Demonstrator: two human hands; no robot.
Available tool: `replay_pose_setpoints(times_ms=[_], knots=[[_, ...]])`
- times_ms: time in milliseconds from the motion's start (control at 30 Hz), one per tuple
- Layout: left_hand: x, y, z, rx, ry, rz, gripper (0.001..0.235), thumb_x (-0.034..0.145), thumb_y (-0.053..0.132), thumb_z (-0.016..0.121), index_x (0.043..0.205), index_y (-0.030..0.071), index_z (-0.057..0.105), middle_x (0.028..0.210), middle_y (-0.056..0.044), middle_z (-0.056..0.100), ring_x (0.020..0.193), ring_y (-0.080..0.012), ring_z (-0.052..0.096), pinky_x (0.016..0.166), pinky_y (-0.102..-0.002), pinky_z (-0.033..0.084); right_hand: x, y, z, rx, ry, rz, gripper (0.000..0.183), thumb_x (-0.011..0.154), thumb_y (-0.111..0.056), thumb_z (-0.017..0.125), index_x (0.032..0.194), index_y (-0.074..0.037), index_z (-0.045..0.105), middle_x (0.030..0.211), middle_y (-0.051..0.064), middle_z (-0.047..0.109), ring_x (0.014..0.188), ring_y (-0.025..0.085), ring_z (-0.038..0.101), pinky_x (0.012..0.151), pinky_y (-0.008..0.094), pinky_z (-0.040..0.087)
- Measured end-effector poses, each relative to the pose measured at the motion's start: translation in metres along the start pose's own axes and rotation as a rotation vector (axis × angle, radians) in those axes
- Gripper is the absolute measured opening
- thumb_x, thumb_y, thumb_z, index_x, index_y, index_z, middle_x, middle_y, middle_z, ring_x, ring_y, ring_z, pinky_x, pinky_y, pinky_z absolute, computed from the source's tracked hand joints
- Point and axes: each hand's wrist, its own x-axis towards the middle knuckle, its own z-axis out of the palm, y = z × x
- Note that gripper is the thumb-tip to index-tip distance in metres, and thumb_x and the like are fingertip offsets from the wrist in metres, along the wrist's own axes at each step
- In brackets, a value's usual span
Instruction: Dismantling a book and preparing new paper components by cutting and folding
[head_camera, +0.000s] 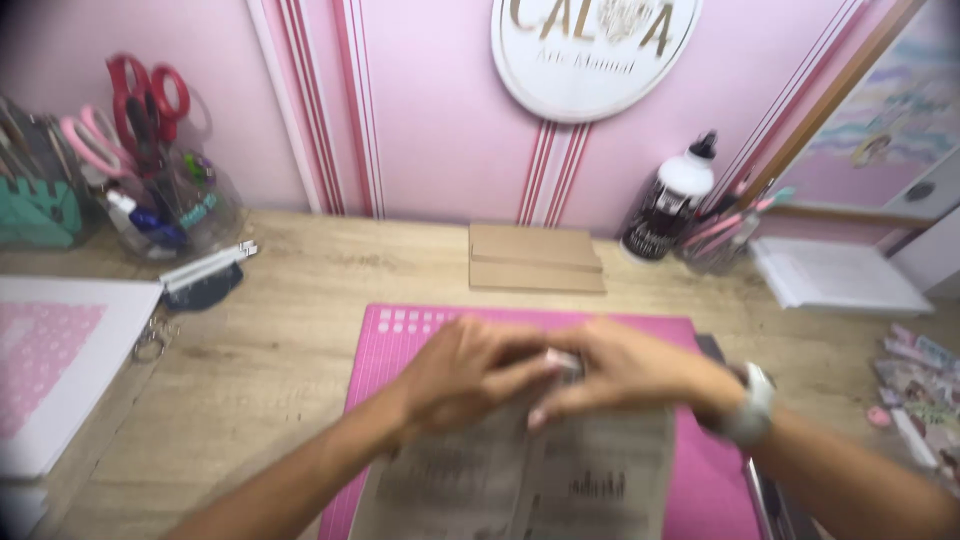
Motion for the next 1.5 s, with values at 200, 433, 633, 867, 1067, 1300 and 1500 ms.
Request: replay_pose_setpoints(times_ms=[200, 433, 633, 867, 1067, 1300, 1500], knots=[[-0.043, 0.038, 0.002, -0.218, -0.027, 0.271, 0.024, 0.105, 0.028, 0.059, 0.088, 0.012, 0.063, 0.065, 0.001, 0.060, 0.055, -0.0096, 0.053, 0.053, -0.029, 0.043, -0.050, -0.021, 0.003, -0.140, 0.096, -0.255, 0.050, 0.080, -0.059, 0.089, 0.081, -0.019, 0.057, 0.058, 0.002, 0.060, 0.048, 0.017, 0.057, 0.049, 0.036, 0.045], [-0.050, 0.036, 0.021, -0.267, 0.022, 0.532, 0.026, 0.108, 0.019, 0.056, 0.085, 0.006, 0.055, 0.064, -0.006, 0.050, 0.049, -0.0206, 0.052, 0.048, -0.034, 0.039, -0.066, -0.022, 0.015, -0.154, 0.178, -0.335, 0.054, 0.077, -0.047, 0.097, 0.077, -0.017, 0.052, 0.055, -0.001, 0.059, 0.043, 0.017, 0.049, 0.043, 0.035, 0.040], [-0.050, 0.026, 0.037, -0.442, 0.002, 0.466, 0.023, 0.106, 0.020, 0.060, 0.089, 0.004, 0.063, 0.067, -0.004, 0.058, 0.054, -0.0160, 0.053, 0.051, -0.030, 0.041, -0.070, -0.024, 0.013, -0.160, 0.191, -0.412, 0.047, 0.085, -0.045, 0.090, 0.078, -0.016, 0.054, 0.055, 0.000, 0.055, 0.041, 0.022, 0.051, 0.043, 0.035, 0.038], [-0.048, 0.018, 0.047, -0.602, -0.073, 0.306, 0.020, 0.105, 0.022, 0.062, 0.096, 0.004, 0.068, 0.079, -0.002, 0.064, 0.067, -0.0110, 0.056, 0.060, -0.028, 0.045, -0.069, -0.013, 0.013, -0.130, 0.191, -0.460, 0.042, 0.087, -0.047, 0.085, 0.084, -0.015, 0.058, 0.055, 0.001, 0.054, 0.041, 0.024, 0.051, 0.042, 0.036, 0.036], [-0.048, -0.007, 0.049, -0.540, 0.048, 0.156, 0.025, 0.103, 0.029, 0.062, 0.089, 0.010, 0.069, 0.067, 0.006, 0.056, 0.058, -0.0067, 0.049, 0.050, -0.025, 0.037, -0.068, -0.004, 0.015, -0.169, 0.268, -0.456, 0.049, 0.082, -0.056, 0.085, 0.080, -0.016, 0.058, 0.052, -0.002, 0.055, 0.041, 0.018, 0.056, 0.041, 0.034, 0.037], [-0.033, 0.020, -0.001, -0.162, 0.058, 0.078, 0.037, 0.101, 0.046, 0.052, 0.089, 0.014, 0.066, 0.057, 0.003, 0.052, 0.051, -0.0106, 0.050, 0.050, -0.032, 0.039, -0.037, 0.002, -0.002, -0.093, 0.176, -0.314, 0.053, 0.075, -0.049, 0.095, 0.074, -0.016, 0.054, 0.051, -0.004, 0.050, 0.045, 0.009, 0.043, 0.041, 0.031, 0.034], [-0.054, 0.020, -0.039, 0.263, 0.229, -0.584, 0.109, 0.064, 0.089, 0.050, 0.152, 0.025, 0.036, 0.136, -0.004, 0.062, 0.124, -0.0269, 0.062, 0.105, -0.055, 0.048, -0.016, -0.004, -0.013, -0.037, 0.108, 0.230, 0.051, 0.078, -0.055, 0.091, 0.066, -0.016, 0.059, 0.057, -0.006, 0.054, 0.053, 0.009, 0.043, 0.052, 0.030, 0.030]])
